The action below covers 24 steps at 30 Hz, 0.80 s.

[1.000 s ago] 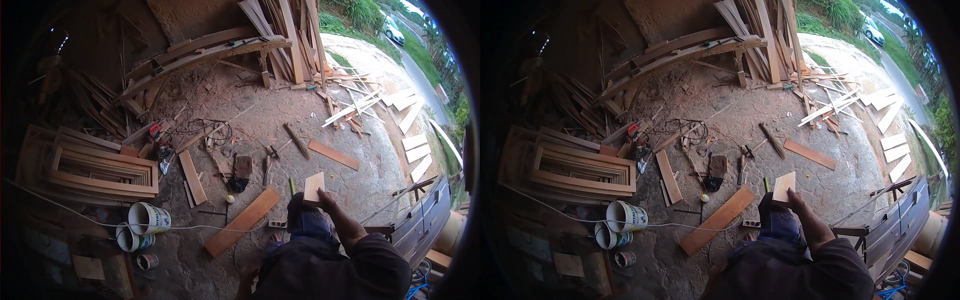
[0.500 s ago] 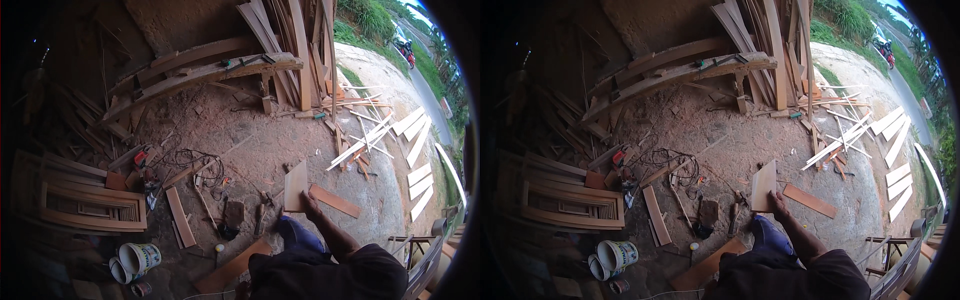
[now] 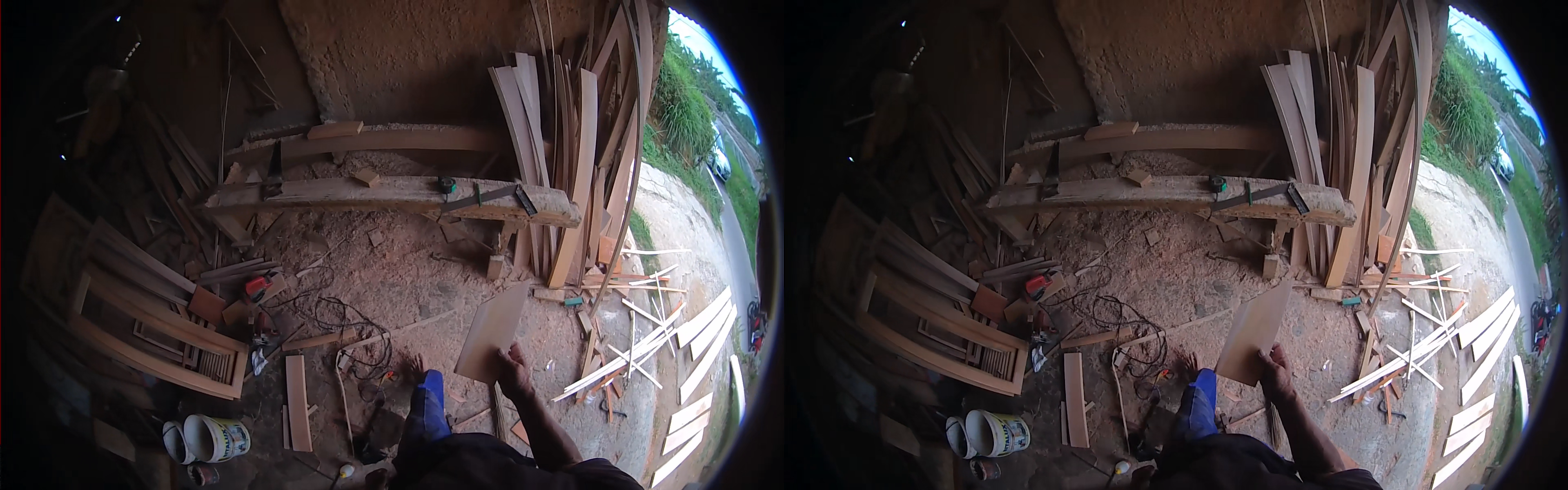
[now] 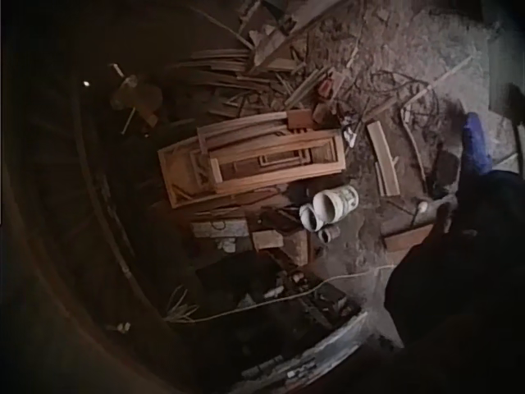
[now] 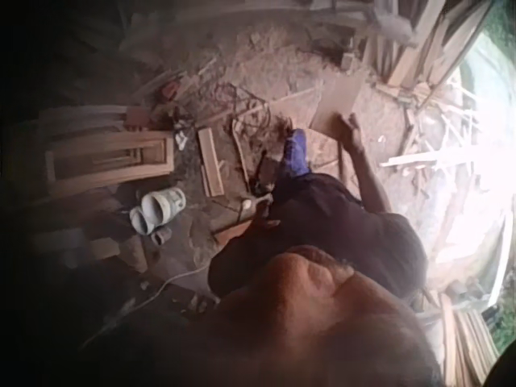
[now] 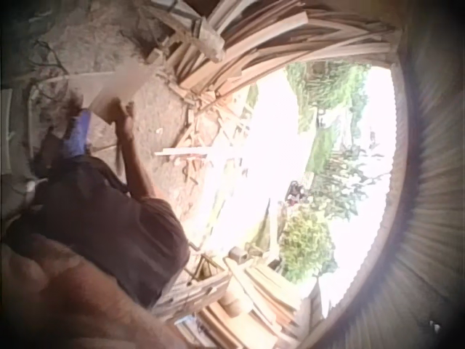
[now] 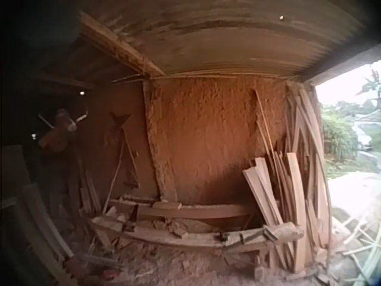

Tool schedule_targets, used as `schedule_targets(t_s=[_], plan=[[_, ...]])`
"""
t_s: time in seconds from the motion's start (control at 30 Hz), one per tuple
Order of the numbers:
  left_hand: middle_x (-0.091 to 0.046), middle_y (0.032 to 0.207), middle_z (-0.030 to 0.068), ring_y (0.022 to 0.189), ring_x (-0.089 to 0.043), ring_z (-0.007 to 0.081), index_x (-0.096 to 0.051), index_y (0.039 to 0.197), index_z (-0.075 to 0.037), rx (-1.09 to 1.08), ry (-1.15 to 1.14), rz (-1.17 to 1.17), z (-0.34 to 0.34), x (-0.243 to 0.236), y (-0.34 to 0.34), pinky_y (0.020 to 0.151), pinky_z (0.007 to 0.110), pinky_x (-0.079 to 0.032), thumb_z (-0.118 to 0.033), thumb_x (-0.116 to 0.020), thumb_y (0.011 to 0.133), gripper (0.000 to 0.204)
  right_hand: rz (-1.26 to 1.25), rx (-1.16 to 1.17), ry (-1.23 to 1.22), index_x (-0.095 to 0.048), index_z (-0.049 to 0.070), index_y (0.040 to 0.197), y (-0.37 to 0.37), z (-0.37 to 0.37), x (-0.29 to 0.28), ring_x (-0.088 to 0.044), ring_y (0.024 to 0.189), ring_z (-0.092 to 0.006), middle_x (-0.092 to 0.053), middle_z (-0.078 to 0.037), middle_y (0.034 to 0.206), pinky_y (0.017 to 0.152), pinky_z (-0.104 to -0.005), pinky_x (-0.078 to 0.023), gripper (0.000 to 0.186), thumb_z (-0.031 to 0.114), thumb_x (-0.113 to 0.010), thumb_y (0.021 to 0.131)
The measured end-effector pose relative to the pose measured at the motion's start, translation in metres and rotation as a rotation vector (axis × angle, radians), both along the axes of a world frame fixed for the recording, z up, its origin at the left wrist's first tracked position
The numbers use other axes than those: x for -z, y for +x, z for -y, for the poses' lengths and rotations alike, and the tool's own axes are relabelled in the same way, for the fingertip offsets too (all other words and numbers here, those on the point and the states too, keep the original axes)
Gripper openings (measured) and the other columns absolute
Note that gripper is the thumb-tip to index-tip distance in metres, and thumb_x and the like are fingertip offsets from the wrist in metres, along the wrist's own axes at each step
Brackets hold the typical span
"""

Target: The person operates a table saw to cut a rectangular piece of wood. They guide the wood through the blade using both hands, then lift the cut piece to inspect the edge. The person then picks up another piece of wood from the floor and places it on the saw table.

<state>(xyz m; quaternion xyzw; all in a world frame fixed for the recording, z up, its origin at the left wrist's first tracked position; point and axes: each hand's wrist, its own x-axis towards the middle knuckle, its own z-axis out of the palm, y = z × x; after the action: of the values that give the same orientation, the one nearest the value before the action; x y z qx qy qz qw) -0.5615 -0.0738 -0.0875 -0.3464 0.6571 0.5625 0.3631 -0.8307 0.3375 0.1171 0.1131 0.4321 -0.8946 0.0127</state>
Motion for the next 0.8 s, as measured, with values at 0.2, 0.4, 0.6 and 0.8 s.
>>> schedule_targets(t_s=[0.2,0.4,0.6,0.8], plan=[[-0.068,0.1,0.0101,0.084,-0.068,0.023,-0.062,0.118,-0.006,-0.366,0.073,-0.122,0.044,0.003,-0.246,0.069,0.038,-0.055,-0.026,-0.056,0.099,0.028,0.034,0.056,0.115,-0.051,0.008,0.121,-0.133,0.013,-0.034,-0.063,0.099,-0.0178,-0.063,-0.007,0.111,0.087,-0.034,-0.051,0.028,0.021,-0.06,0.097],[-0.068,0.085,0.0074,0.063,-0.063,0.0158,-0.063,0.112,-0.006,-0.629,0.092,-0.621,0.057,-0.14,-0.585,0.054,0.03,-0.051,-0.022,-0.058,0.099,0.022,-0.026,0.13,0.067,-0.05,0.006,0.118,-0.27,0.038,-0.065,-0.06,0.104,-0.0182,-0.062,-0.009,0.112,0.091,-0.0358,-0.049,0.028,0.02,-0.06,0.097],[-0.066,0.095,0.0059,0.075,-0.061,0.0162,-0.061,0.116,-0.01,-0.736,0.252,-0.807,0.045,-0.231,-0.814,0.067,0.03,-0.051,-0.03,-0.062,0.097,0.028,-0.053,0.164,0.077,-0.053,0.008,0.12,-0.402,0.068,-0.081,-0.061,0.102,-0.0169,-0.063,-0.006,0.112,0.09,-0.0334,-0.049,0.025,0.019,-0.058,0.098],[-0.065,0.105,0.0064,0.085,-0.062,0.0183,-0.058,0.122,-0.011,-0.876,0.398,-0.744,0.049,-0.21,-1.002,0.077,0.034,-0.052,-0.034,-0.064,0.095,0.036,-0.028,0.145,0.134,-0.052,0.005,0.126,-0.537,0.081,-0.074,-0.058,0.113,-0.0192,-0.062,-0.009,0.121,0.099,-0.0358,-0.044,0.031,0.014,-0.058,0.097]])
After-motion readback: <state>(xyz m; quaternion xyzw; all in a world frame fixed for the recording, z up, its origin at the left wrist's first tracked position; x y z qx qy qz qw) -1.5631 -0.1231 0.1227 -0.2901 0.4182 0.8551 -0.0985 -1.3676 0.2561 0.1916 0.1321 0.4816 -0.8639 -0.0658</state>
